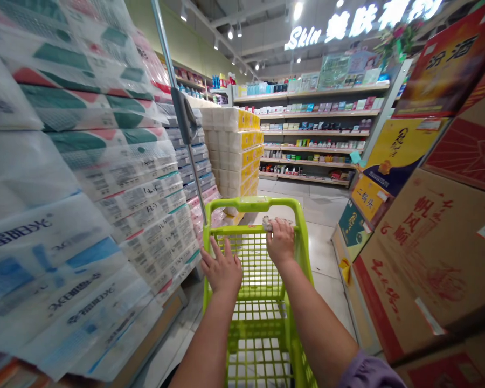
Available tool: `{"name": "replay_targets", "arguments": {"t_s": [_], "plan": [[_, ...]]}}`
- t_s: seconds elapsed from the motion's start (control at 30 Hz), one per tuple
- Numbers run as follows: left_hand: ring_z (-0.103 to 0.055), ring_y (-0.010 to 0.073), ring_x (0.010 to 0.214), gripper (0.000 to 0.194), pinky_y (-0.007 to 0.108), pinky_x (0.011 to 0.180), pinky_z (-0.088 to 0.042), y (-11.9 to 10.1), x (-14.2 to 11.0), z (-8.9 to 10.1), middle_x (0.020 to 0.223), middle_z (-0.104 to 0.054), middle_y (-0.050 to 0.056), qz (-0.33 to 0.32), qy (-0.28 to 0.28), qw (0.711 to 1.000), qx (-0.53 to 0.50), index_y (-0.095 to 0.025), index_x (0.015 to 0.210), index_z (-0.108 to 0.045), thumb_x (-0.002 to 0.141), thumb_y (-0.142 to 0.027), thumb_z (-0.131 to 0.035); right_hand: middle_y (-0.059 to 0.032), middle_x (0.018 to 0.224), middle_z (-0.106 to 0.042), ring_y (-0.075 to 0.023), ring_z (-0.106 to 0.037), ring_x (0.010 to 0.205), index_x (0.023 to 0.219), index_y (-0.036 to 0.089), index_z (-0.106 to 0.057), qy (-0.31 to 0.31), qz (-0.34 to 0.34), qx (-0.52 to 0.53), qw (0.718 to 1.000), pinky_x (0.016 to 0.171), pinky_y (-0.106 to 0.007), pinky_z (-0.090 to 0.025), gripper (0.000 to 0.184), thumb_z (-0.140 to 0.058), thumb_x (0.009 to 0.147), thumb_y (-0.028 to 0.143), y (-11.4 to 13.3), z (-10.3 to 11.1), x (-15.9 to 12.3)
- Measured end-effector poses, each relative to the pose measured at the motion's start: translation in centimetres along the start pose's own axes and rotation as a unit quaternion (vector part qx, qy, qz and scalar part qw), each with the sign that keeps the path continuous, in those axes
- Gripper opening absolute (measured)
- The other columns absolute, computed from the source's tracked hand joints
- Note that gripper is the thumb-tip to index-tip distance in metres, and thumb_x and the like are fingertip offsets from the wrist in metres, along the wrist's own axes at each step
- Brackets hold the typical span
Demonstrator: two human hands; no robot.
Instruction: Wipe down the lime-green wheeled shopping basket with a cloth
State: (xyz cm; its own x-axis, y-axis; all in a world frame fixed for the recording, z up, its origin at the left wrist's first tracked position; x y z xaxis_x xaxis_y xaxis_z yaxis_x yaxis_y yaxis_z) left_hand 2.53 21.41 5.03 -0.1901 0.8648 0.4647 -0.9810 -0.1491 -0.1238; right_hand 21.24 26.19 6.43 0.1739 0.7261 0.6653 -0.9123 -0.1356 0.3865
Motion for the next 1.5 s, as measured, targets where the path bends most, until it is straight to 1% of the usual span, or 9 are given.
{"name": "replay_targets", "arguments": {"t_s": [0.13, 0.3, 0.47, 0.63, 0.8, 0.97, 1.2, 1.4, 1.5], "plan": [[-0.023, 0.0489, 0.137, 0.054, 0.058, 0.101, -0.033, -0.2, 0.1, -0.2, 0.156, -0.024, 0.015, -0.005, 0.011, 1.0, 0.028, -0.026, 0.14, -0.046, 0.087, -0.033, -0.053, -0.0072, 0.132, -0.055, -0.0248, -0.039, 0.129, 0.12, 0.023, -0.059, 0.034, 0.103, 0.035, 0.994, 0.112, -0.045, -0.025, 0.035, -0.046, 0.088, 0.021, 1.9, -0.9, -0.1], [-0.022, 0.049, 0.137, 0.052, 0.056, 0.101, -0.033, -0.3, 0.2, -0.1, 0.156, -0.026, 0.012, -0.008, 0.009, 0.999, 0.042, -0.026, 0.138, -0.049, 0.087, -0.034, -0.052, -0.0113, 0.129, -0.057, -0.0285, -0.04, 0.127, 0.118, 0.018, -0.061, -0.017, -0.023, 0.009, 1.0, 0.111, -0.048, -0.026, 0.034, -0.047, 0.087, 0.017, 0.0, -0.3, 0.4], [-0.022, 0.0494, 0.136, 0.05, 0.058, 0.1, -0.033, -0.4, 0.2, -0.1, 0.154, -0.03, 0.011, -0.015, 0.006, 0.999, 0.049, -0.024, 0.137, -0.05, 0.088, -0.034, -0.051, -0.0066, 0.13, -0.058, -0.0243, -0.041, 0.128, 0.117, 0.022, -0.062, 0.031, 0.089, 0.051, 0.994, 0.112, -0.043, -0.028, 0.036, -0.045, 0.087, 0.013, 1.8, -0.8, 0.3], [-0.021, 0.0476, 0.138, 0.051, 0.058, 0.101, -0.033, -0.4, 0.2, -0.2, 0.154, -0.031, 0.01, -0.016, 0.009, 0.999, 0.046, -0.025, 0.138, -0.049, 0.088, -0.035, -0.05, -0.0117, 0.129, -0.058, -0.0282, -0.043, 0.126, 0.119, 0.018, -0.062, -0.02, -0.015, 0.05, 0.998, 0.108, -0.049, -0.032, 0.037, -0.046, 0.086, 0.014, -0.8, -0.2, 0.7], [-0.02, 0.0488, 0.138, 0.053, 0.059, 0.101, -0.032, -0.3, 0.2, -0.3, 0.153, -0.033, 0.009, -0.018, 0.002, 0.999, 0.042, -0.024, 0.139, -0.047, 0.088, -0.034, -0.051, -0.0065, 0.129, -0.06, -0.0235, -0.043, 0.128, 0.113, 0.021, -0.066, -0.005, 0.068, 0.074, 0.995, 0.11, -0.043, -0.033, 0.037, -0.041, 0.087, 0.01, 0.2, 0.3, 0.7], [-0.02, 0.048, 0.137, 0.054, 0.059, 0.102, -0.032, -0.3, 0.1, -0.2, 0.152, -0.035, 0.009, -0.018, 0.002, 0.999, 0.039, -0.025, 0.141, -0.045, 0.087, -0.034, -0.051, -0.0124, 0.135, -0.055, -0.0304, -0.033, 0.135, 0.116, 0.016, -0.064, -0.141, -0.079, 0.012, 0.987, 0.109, -0.055, -0.027, 0.038, -0.036, 0.091, 0.013, -3.4, 3.4, 1.0], [-0.02, 0.0489, 0.137, 0.058, 0.059, 0.102, -0.032, -0.6, 0.0, -0.1, 0.152, -0.035, 0.009, -0.019, 0.009, 0.999, 0.027, -0.024, 0.143, -0.041, 0.087, -0.035, -0.052, -0.0111, 0.127, -0.06, -0.0241, -0.047, 0.125, 0.116, 0.018, -0.063, -0.03, -0.016, 0.018, 0.999, 0.109, -0.044, -0.033, 0.037, -0.036, 0.091, 0.014, -2.5, 0.7, 1.0], [-0.018, 0.0478, 0.139, 0.059, 0.061, 0.102, -0.031, -0.6, 0.0, 0.0, 0.152, -0.035, 0.01, -0.015, 0.015, 1.0, 0.021, -0.024, 0.145, -0.038, 0.088, -0.035, -0.05, -0.008, 0.135, -0.054, -0.0278, -0.037, 0.132, 0.124, 0.022, -0.058, 0.048, 0.095, 0.018, 0.994, 0.112, -0.048, -0.026, 0.036, -0.05, 0.09, 0.029, 1.6, -1.0, 0.4], [-0.019, 0.0476, 0.138, 0.059, 0.061, 0.102, -0.031, -0.6, 0.0, 0.1, 0.151, -0.036, 0.011, -0.013, 0.015, 1.0, 0.02, -0.024, 0.145, -0.038, 0.088, -0.036, -0.051, -0.0053, 0.136, -0.054, -0.0274, -0.039, 0.13, 0.123, 0.025, -0.058, 0.038, 0.051, 0.014, 0.998, 0.111, -0.051, -0.024, 0.035, -0.045, 0.091, 0.025, 1.2, -1.1, 0.4]]}}
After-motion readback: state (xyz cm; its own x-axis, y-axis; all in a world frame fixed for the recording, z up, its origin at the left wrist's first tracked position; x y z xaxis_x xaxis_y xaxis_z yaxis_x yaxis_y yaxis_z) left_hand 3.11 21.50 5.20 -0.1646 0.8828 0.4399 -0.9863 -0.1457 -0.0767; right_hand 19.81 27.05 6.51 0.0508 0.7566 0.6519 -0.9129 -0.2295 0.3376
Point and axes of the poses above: each hand's wrist, its own x-axis towards the middle knuckle, its own z-axis out of the back of the hand, y = z × x, the point moved 7 cm from there along x, towards the middle knuckle
